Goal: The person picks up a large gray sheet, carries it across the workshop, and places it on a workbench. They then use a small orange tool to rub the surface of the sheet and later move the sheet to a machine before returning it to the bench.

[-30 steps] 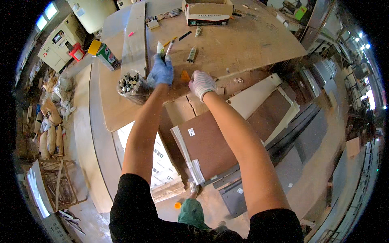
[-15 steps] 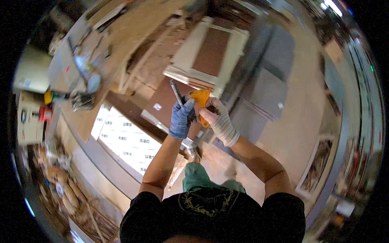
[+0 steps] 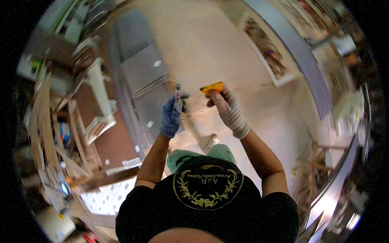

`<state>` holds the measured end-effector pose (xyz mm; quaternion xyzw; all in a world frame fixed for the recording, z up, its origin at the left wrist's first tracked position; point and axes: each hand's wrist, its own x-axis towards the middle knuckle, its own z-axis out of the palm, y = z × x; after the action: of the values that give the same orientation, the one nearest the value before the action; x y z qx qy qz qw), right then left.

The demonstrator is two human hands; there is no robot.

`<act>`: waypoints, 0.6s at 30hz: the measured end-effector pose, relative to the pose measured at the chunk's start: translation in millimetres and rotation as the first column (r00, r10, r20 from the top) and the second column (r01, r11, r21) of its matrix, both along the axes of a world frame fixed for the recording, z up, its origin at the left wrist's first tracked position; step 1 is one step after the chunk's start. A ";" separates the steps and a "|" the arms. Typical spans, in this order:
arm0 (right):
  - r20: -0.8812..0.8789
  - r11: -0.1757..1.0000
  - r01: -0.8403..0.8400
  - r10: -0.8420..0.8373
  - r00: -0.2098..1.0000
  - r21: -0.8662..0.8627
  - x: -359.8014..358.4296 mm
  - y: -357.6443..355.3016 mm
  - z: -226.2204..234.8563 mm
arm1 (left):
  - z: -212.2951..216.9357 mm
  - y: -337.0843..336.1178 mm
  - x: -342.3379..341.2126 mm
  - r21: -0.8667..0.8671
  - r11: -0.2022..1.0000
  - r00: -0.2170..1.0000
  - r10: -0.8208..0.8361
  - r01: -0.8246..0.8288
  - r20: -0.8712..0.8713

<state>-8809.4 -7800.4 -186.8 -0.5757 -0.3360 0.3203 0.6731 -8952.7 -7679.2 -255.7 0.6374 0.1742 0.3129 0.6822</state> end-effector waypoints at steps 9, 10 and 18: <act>0.156 0.967 0.246 -0.235 0.960 -0.061 201.0 -152.2 54.1 | 49.7 -112.2 251.8 0.153 0.917 0.928 -0.373 0.369 -0.002; 0.110 0.961 0.268 -0.261 0.959 -0.062 217.7 -155.2 54.5 | 47.7 -112.8 277.1 0.209 0.895 0.915 -0.404 0.394 0.005; 0.391 0.915 0.359 -0.267 0.881 -0.184 391.9 -150.7 60.7 | 66.1 -99.2 467.8 0.436 0.774 0.849 -0.527 0.458 0.045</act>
<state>-8417.5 -7951.1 -126.1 -0.7517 -0.3112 0.1363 0.5652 -8484.9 -7778.4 -189.7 0.7609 -0.1256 0.2037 0.6031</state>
